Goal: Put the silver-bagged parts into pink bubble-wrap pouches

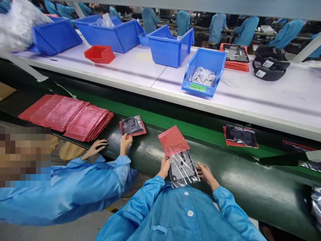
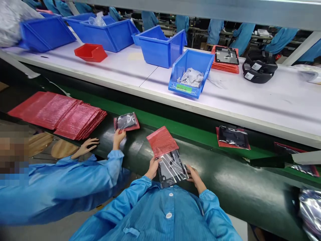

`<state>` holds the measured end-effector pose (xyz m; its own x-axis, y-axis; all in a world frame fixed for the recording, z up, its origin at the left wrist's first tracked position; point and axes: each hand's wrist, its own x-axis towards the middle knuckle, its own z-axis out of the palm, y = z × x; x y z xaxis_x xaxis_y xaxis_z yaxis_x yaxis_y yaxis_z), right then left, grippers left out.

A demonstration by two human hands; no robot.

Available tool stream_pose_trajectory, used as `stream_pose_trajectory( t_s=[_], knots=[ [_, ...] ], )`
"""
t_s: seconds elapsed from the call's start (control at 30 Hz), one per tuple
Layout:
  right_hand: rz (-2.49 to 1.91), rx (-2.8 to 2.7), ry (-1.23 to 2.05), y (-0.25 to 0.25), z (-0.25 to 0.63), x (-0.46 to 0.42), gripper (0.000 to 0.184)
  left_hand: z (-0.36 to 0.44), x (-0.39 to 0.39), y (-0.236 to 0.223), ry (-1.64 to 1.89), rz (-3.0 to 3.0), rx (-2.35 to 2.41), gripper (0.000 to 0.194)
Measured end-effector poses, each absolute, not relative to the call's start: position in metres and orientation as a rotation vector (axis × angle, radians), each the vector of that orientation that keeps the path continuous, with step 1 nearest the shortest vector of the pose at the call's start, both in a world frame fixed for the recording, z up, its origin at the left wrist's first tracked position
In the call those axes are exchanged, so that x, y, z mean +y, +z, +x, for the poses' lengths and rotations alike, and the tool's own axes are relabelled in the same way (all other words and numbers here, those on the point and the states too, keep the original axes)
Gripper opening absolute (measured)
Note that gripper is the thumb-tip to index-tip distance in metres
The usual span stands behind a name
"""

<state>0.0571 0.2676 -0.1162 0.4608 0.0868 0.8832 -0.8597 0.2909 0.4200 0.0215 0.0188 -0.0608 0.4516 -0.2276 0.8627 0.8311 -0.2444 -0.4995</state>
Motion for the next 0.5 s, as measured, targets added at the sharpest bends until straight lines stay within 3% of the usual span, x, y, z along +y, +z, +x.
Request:
stream_pose_trajectory(
  t_s=[0.13,0.27,0.4,0.5],
  knots=[
    [1.05,-0.726,0.608,-0.106,0.089,0.255,0.048,0.034,0.017,-0.077,-0.928,-1.509,-0.575,0.024],
    [0.949,-0.596,0.445,-0.102,0.111,0.24,0.046,0.046,0.019,-0.087,-0.814,-1.411,-0.576,0.032],
    [0.809,-0.576,0.299,-0.114,0.112,0.242,0.048,0.049,0.015,-0.095,-0.729,-1.233,-0.603,0.041],
    [0.717,-0.647,0.209,-0.128,0.094,0.251,0.044,0.042,0.009,-0.102,-0.655,-1.075,-0.674,0.034]
  ],
)
